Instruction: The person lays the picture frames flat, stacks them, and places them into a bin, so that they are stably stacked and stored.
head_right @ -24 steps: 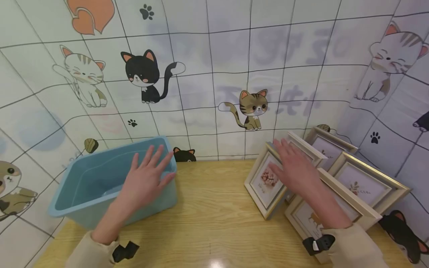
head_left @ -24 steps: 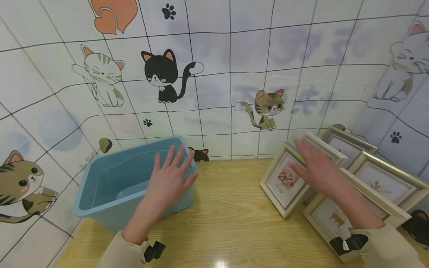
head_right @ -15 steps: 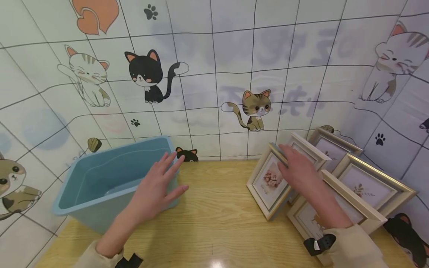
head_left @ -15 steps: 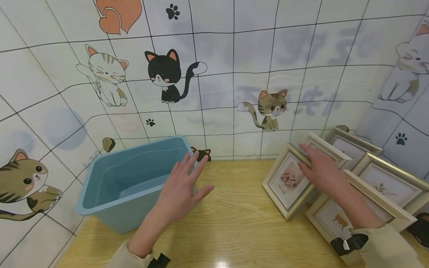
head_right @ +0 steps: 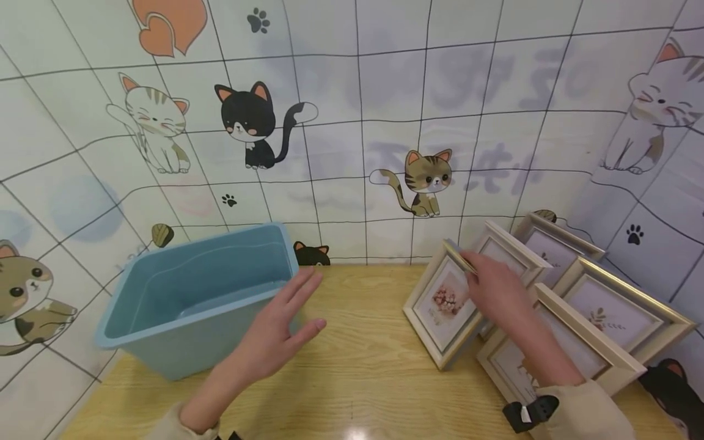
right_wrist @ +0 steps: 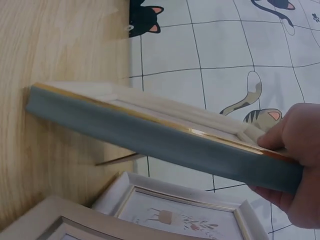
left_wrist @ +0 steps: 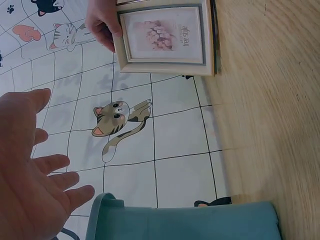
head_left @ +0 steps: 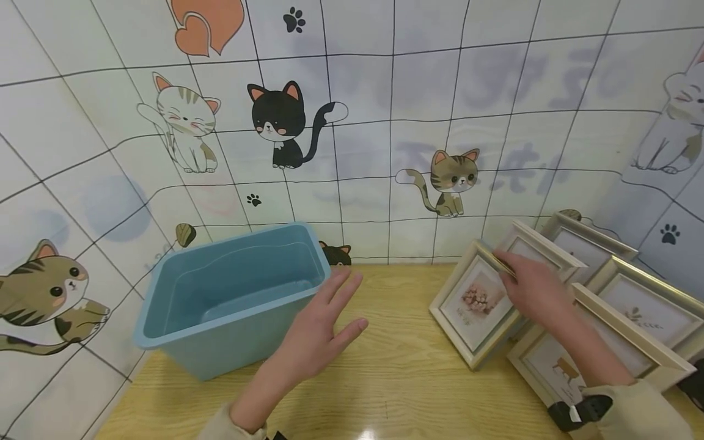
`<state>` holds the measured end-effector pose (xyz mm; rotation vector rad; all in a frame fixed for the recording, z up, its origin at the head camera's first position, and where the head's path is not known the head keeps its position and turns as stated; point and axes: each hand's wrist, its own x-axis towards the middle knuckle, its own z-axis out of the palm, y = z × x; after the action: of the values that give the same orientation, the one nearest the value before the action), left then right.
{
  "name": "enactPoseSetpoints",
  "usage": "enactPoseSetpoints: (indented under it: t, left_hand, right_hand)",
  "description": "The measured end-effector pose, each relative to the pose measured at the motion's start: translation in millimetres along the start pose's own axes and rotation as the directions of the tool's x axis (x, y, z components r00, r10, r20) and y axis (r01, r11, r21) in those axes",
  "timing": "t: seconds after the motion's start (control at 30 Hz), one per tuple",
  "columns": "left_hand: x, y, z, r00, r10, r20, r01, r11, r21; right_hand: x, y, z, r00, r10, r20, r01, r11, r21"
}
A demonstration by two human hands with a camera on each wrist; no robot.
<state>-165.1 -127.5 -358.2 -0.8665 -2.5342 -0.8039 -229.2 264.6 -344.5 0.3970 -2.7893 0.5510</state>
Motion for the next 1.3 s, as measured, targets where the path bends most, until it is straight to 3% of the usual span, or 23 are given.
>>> enactPoseSetpoints:
  t: [0.27,0.43,0.53,0.6,0.73,0.8,0.9,1.07,1.17,1.3]
  left_hand:
    - [1.4,1.1,12.7,1.000,0.014,0.008,-0.013,0.995,-0.097]
    - [3.8,-0.8,22.7,0.999,0.019,0.032,-0.013,0.982,-0.186]
    - [6.5,-3.7,28.7,0.999,0.037,0.028,-0.029,0.966,-0.258]
    - [8.8,-6.3,32.6,0.998,0.051,0.034,-0.036,0.941,-0.338]
    - [14.3,-9.1,40.6,0.991,0.113,0.069,-0.064,0.866,-0.497]
    - [16.1,-7.4,43.2,0.984,0.149,0.099,-0.071,0.833,-0.549]
    - [17.4,-3.9,46.8,0.973,0.193,0.125,-0.084,0.804,-0.588]
    - [16.4,1.4,51.8,0.963,0.207,0.171,-0.035,0.729,-0.684]
    - [15.7,3.8,54.3,0.957,0.202,0.206,0.009,0.691,-0.723]
    - [14.9,7.1,55.0,0.952,0.182,0.246,0.057,0.682,-0.729]
  right_hand:
    - [-22.1,-3,11,0.983,-0.078,-0.165,0.113,0.970,0.215]
    - [-37.9,-15,15,0.988,-0.047,-0.144,0.106,0.895,0.434]
    - [-44.2,-23,18,0.986,-0.074,-0.150,0.143,0.838,0.526]
    - [-46.9,-27,20,0.980,-0.105,-0.171,0.184,0.809,0.558]
    - [-53.2,-35,26,0.968,-0.174,-0.180,0.249,0.741,0.624]
    - [-57.2,-38,30,0.963,-0.199,-0.181,0.269,0.716,0.644]
    - [-61.8,-43,37,0.956,-0.225,-0.189,0.294,0.689,0.662]
    - [-63.6,-48,44,0.949,-0.239,-0.205,0.312,0.633,0.709]
    - [-62.0,-50,46,0.955,-0.223,-0.194,0.292,0.607,0.739]
    - [-58.1,-52,47,0.962,-0.205,-0.183,0.271,0.593,0.758]
